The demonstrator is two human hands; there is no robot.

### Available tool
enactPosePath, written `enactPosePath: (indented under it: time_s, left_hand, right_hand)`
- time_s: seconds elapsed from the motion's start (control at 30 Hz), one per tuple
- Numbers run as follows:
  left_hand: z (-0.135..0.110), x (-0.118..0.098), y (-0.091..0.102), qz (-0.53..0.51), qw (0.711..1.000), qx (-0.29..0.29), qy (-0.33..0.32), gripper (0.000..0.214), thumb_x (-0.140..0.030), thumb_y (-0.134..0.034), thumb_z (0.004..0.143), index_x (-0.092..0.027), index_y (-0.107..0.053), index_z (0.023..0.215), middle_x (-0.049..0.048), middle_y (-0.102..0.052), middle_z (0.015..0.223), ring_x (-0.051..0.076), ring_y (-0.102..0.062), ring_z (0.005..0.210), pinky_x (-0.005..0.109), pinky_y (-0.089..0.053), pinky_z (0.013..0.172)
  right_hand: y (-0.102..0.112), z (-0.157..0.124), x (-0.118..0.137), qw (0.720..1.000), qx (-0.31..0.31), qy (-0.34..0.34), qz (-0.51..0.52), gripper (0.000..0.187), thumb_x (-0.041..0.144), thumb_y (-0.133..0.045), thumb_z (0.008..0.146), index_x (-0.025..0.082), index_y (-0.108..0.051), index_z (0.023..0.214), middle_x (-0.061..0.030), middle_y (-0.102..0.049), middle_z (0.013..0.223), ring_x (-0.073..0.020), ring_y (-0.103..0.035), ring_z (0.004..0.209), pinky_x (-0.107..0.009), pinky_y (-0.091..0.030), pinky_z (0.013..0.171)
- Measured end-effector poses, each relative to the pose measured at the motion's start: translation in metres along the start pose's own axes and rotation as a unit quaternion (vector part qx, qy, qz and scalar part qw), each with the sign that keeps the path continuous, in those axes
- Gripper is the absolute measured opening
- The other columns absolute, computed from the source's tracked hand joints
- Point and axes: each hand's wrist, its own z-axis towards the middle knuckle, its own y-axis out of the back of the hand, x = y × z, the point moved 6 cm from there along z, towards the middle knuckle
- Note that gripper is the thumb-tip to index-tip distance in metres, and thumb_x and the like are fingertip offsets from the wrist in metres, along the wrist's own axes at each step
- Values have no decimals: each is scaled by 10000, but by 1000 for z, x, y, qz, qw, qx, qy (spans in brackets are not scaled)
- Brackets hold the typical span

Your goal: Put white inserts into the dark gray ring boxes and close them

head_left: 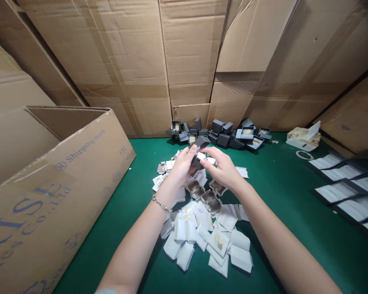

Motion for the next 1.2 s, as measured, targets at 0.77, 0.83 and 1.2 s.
enactPosePath:
  time_s: [0.77, 0.83, 1.2]
  left_hand:
    - [-1, 3, -6, -58, 998, 15, 23, 301, -392, -711, 723, -193, -642, 938, -7, -668, 863, 86, -601, 691, 192, -428, 600]
    - [0, 4, -5, -58, 998, 18, 21, 305, -395, -710, 722, -199, -643, 946, -6, -674, 880, 91, -609, 707, 195, -434, 611]
    - [2, 5, 0, -33, 999, 1, 14, 288, -398, -701, 734, -201, -649, 938, 1, -661, 912, 84, -594, 732, 184, -410, 600]
  right_hand:
    - [6, -1, 2, 995, -50, -81, -8, 169, 163, -509, 720, 228, -607, 842, -14, -624, 872, -176, -572, 804, -277, -430, 718]
    - [5, -1, 1, 995, -48, -84, -12, 169, 171, -509, 721, 230, -611, 842, -17, -624, 873, -179, -572, 797, -281, -431, 713]
    - [5, 0, -2, 994, -24, -107, -8, 208, 205, -526, 734, 237, -671, 879, -25, -641, 894, -176, -584, 779, -287, -445, 699]
